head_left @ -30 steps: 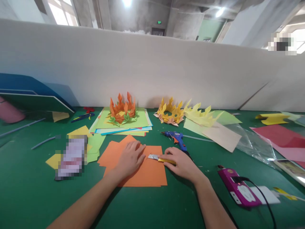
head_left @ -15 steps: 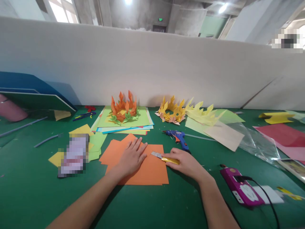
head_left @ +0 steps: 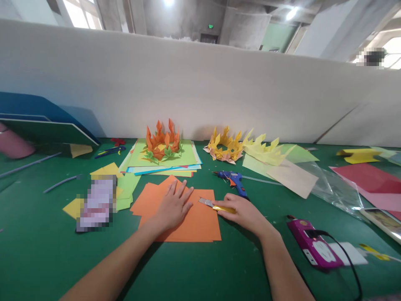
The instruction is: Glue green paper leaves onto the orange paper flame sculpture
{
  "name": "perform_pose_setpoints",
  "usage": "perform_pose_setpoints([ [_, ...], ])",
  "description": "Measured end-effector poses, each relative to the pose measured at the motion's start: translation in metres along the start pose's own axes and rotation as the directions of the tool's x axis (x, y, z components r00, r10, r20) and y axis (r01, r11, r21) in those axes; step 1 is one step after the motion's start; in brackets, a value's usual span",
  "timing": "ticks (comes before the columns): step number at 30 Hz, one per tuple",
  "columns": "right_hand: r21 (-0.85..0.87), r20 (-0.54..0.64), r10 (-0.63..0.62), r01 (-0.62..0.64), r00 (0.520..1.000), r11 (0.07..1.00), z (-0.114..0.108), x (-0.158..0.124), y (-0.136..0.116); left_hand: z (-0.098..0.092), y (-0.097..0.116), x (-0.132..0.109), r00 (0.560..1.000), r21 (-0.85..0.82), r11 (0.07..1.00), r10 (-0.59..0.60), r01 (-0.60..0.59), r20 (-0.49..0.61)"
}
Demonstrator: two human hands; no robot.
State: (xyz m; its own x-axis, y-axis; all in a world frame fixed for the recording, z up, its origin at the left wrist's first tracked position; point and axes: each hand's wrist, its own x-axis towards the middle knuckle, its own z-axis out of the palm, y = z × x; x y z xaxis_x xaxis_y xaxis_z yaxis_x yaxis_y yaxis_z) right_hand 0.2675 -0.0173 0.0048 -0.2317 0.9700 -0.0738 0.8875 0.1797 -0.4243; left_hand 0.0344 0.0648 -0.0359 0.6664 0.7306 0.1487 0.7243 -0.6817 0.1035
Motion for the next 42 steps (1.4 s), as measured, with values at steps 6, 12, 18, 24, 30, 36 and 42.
perform_pose_setpoints([
  [6,-0.026,-0.024,-0.023,0.023,0.999,0.999,0.0,0.001,-0.001,0.0,0.0,0.0,0.999,-0.022,0.999,-0.037,0.037,0.021],
  [12,-0.056,-0.027,-0.058,0.056,0.998,0.997,0.004,0.007,0.0,0.002,-0.001,-0.001,0.999,-0.032,0.999,-0.041,0.042,0.02],
  [18,-0.043,-0.032,-0.063,0.061,0.998,0.997,0.007,0.012,-0.001,0.006,-0.003,-0.002,0.999,-0.037,0.999,-0.02,0.019,-0.03],
  [24,-0.083,0.002,-0.053,0.053,0.999,0.995,0.005,0.018,-0.008,0.006,-0.001,-0.002,0.999,-0.028,0.999,-0.038,0.037,-0.022],
  [30,-0.08,-0.008,-0.063,0.062,0.998,0.995,0.004,0.02,-0.008,0.014,-0.003,-0.003,0.995,-0.059,0.997,-0.047,0.042,-0.084],
  [36,-0.042,-0.009,-0.069,0.069,0.998,0.997,0.005,0.019,-0.005,0.009,-0.004,-0.002,0.987,-0.053,0.992,-0.12,0.115,-0.104],
  [42,-0.011,-0.001,-0.072,0.072,0.997,0.997,0.006,0.017,-0.005,-0.009,-0.009,0.001,0.981,-0.058,0.993,-0.11,0.101,-0.161],
])
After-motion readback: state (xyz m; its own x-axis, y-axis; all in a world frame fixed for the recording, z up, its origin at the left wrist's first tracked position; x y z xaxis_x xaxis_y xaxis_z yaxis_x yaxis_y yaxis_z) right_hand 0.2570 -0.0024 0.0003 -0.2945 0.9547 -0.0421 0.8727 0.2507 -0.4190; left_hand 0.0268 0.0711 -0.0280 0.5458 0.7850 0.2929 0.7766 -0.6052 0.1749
